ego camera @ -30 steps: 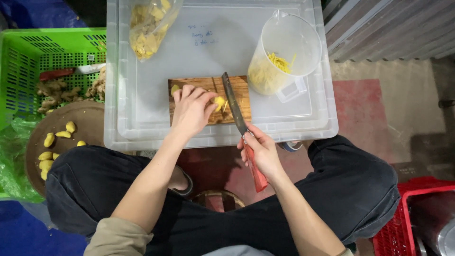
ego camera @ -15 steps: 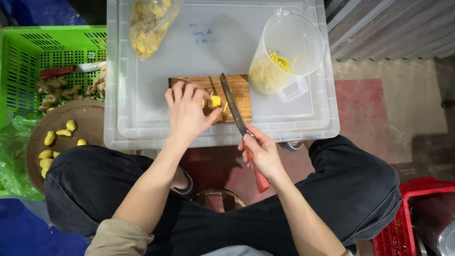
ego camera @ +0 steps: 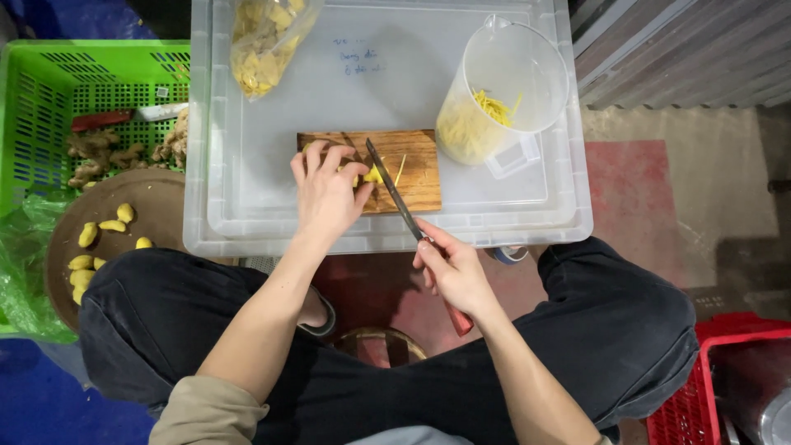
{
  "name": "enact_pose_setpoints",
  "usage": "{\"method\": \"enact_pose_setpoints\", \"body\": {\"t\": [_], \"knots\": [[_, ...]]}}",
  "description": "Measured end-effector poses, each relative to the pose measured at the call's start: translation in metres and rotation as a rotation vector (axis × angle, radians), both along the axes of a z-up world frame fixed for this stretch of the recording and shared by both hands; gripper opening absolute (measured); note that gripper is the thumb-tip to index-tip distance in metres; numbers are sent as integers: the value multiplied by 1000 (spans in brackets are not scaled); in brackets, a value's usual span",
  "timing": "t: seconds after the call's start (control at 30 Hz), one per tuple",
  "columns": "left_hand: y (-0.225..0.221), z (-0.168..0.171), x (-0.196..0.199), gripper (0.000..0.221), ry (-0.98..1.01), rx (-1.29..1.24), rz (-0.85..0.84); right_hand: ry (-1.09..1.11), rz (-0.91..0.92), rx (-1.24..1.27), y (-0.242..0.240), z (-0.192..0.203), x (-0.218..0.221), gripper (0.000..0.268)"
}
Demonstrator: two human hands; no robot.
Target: Slicing ginger into thin strips on a wooden cutting board and placing them into a plastic container.
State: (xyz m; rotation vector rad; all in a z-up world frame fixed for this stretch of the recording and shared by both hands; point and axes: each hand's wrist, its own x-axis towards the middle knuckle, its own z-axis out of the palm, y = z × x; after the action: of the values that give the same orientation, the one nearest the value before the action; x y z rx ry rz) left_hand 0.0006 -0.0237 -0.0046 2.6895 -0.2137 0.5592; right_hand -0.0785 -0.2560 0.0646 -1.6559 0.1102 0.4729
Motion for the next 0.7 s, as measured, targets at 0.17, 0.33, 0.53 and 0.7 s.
{"method": "enact_pose_setpoints", "body": {"t": [0.17,0.33,0.53,0.7], "knots": [[-2,6,1,21,-34,13,-2,-18,-70,9,0,-6,1,43],[-4,2,5,22,-100,-48,-41,-15,-148,75,-2,-4,5,43],[-4,4,12,22,-255,-118,-78,-15,-182,136,-6,-7,4,44],[5,50,28,21,-394,-241,-118,-1,-212,177,-4,-7,8,44]]}}
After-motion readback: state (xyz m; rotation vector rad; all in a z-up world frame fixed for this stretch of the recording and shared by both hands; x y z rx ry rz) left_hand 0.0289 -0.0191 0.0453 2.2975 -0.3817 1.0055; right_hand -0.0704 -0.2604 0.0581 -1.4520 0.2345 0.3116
